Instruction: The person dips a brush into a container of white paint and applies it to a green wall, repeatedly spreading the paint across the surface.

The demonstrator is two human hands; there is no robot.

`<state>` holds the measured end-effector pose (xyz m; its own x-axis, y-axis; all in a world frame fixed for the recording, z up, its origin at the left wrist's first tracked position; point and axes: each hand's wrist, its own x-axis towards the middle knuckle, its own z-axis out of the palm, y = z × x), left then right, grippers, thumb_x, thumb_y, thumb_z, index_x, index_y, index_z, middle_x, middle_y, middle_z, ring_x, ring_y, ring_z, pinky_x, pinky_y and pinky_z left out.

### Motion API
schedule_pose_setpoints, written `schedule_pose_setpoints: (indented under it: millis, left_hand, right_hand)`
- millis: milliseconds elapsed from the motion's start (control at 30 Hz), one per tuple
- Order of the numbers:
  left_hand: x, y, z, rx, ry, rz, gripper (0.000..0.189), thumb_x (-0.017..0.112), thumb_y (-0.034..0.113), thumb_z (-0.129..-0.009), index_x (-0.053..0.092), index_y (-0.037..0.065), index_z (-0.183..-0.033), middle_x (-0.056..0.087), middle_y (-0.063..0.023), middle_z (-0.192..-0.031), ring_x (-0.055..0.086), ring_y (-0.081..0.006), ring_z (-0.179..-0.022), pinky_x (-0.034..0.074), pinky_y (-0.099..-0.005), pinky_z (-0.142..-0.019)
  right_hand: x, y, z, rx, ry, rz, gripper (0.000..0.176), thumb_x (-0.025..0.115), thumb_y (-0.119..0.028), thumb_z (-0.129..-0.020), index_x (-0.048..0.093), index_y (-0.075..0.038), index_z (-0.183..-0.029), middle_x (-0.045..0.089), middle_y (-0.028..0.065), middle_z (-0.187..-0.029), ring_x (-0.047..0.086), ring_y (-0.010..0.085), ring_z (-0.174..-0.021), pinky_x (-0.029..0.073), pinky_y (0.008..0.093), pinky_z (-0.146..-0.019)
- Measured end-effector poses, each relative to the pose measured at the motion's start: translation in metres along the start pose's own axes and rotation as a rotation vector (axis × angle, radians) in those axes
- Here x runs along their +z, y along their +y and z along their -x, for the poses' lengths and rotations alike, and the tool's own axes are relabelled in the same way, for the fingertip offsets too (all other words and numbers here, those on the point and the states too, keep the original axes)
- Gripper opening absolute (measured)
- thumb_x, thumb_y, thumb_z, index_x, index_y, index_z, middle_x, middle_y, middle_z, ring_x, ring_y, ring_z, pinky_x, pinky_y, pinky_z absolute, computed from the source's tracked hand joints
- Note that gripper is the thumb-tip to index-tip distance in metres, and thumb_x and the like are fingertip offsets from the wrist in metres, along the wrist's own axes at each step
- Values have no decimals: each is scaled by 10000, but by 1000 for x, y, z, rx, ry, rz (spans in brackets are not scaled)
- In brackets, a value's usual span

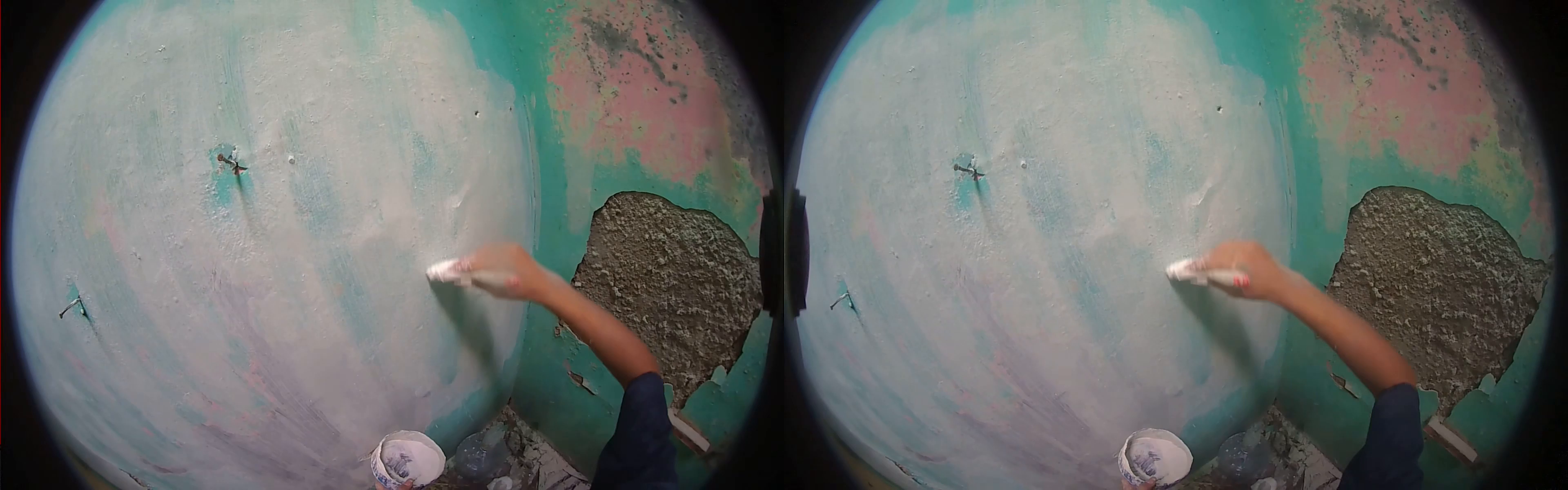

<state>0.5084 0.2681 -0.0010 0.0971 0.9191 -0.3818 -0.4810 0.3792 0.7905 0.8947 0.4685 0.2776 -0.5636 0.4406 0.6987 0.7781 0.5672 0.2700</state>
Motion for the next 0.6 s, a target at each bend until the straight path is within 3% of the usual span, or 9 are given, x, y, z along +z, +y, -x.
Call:
schedule_pose_setpoints:
  millis: [67, 133, 167, 233, 300, 367, 433, 600]
  left_hand:
    - [18, 10, 8, -117, 179, 42, 597, 620, 126, -854, 353, 108, -1388, 554, -103, -1157, 600, -239, -947, 538, -372, -604]
    - [28, 20, 18, -88, 160, 21, 588, 621, 127, -852, 364, 105, -1381, 557, -101, -1149, 600, -234, -936, 539, -369, -607]
    - [31, 22, 20, -57, 143, -2, 579, 623, 129, -850, 375, 102, -1373, 559, -98, -1140, 599, -228, -925, 539, -366, -610]
    - [29, 20, 18, -33, 119, -1, 580, 625, 129, -850, 379, 104, -1374, 559, -96, -1139, 596, -222, -916, 530, -354, -601]
    - [24, 11, 14, -19, 93, 3, 581, 628, 129, -849, 382, 107, -1374, 558, -93, -1138, 593, -216, -908, 521, -342, -593]
    - [10, -2, 2, -112, 143, -43, 603, 636, 135, -845, 376, 111, -1389, 559, -84, -1144, 589, -210, -906, 497, -324, -588]
    - [-1, -9, -4, -81, 116, -50, 609, 638, 130, -844, 376, 115, -1394, 560, -79, -1147, 584, -208, -910, 488, -322, -591]
    - [-37, -41, -29, -22, 95, 14, 624, 640, 110, -845, 374, 127, -1408, 564, -65, -1133, 580, -195, -871, 472, -305, -595]
  right_hand:
    - [-27, 22, -37, -4, 117, 38, 305, 709, -126, -805, 711, -205, -1099, 723, 54, -937, 694, 210, -786, 560, 327, -681]
    - [-60, 51, -86, -131, 330, 52, 283, 740, -140, -797, 725, -192, -1074, 729, 43, -921, 693, 185, -769, 556, 317, -666]
    - [-79, 53, -107, -17, 344, -151, 239, 738, -169, -816, 737, -176, -1055, 731, 42, -920, 688, 179, -762, 551, 314, -662]
    - [-110, 56, -137, 123, 326, -137, 220, 725, -206, -835, 743, -179, -1053, 736, 45, -947, 691, 171, -773, 560, 302, -689]
    - [-122, 65, -158, 119, 465, -76, 223, 725, -204, -835, 741, -174, -1056, 737, 45, -952, 691, 172, -768, 563, 302, -686]
    - [-116, 68, -155, 49, 502, 4, 225, 716, -198, -841, 737, -175, -1064, 737, 44, -941, 690, 173, -762, 562, 301, -683]
    - [-97, 70, -143, -54, 538, 190, 274, 703, -167, -828, 724, -194, -1101, 731, 58, -916, 693, 192, -780, 556, 300, -688]
    - [-21, 15, -47, 24, 359, 57, 355, 703, -132, -776, 711, -195, -1125, 713, 88, -959, 686, 230, -843, 546, 330, -705]
